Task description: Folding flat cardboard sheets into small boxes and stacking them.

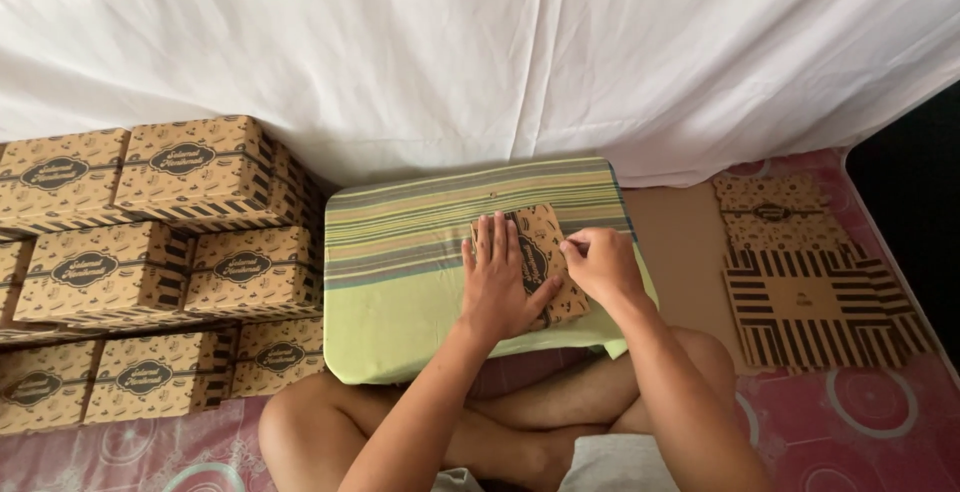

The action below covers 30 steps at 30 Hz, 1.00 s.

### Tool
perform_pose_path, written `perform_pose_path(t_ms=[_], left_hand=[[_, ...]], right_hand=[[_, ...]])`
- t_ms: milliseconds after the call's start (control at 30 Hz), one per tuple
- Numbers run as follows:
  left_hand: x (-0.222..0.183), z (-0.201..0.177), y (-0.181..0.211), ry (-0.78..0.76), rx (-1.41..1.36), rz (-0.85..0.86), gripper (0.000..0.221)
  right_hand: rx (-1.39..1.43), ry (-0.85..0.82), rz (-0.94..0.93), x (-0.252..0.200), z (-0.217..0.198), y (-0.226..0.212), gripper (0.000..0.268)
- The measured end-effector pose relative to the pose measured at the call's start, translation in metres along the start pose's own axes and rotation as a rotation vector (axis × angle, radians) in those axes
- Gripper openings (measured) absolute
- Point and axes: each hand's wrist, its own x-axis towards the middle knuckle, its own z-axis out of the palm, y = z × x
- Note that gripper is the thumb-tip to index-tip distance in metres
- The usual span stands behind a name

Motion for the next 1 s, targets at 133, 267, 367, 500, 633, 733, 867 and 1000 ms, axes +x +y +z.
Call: perform_pose_path(t_ms=[133,267,367,500,633,733,867,1000], left_hand=[[0.001,-0.002,-0.001,0.0,0.004,-0.007,0.114],[-0.001,-0.003,0.001,0.012,-0.004,-0.009,0.113],[-0.005,-0.009,0.003,-0.014,-0.017,-0.021,0.112],[-0.003,-0.01,0.003,-0.015,-0.028,-0.02,0.111],[-0.003,-0.007,0.002,-0.031,0.005,-0.023,0.112],[-0.002,-0.008,0.0,-0.013,-0.005,-0.021,0.114],[-0.004,-0.001,0.0,-0.008,-0.024,-0.016,0.113],[-0.003,-0.001,-0.004,0.018,-0.049,0.007,0.113]], right_hand=[[0.024,-0.019,0.01,-0.021,-0.013,-0.011,0.047],[0.05,-0.004,0.037,-0.027,-0.015,-0.012,0.045],[0.013,-0.051,0.036,-0.049,-0.029,-0.022,0.051],[0.039,-0.042,0.102,-0.057,-0.02,-0.01,0.044],[0.073,-0.042,0.11,-0.062,-0.021,-0.008,0.046],[-0.006,-0.067,0.043,-0.071,-0.022,-0.003,0.045],[0.013,-0.061,0.097,-0.078,-0.018,0.006,0.038],[0.038,-0.093,0.078,-0.072,-0.022,0.008,0.044]])
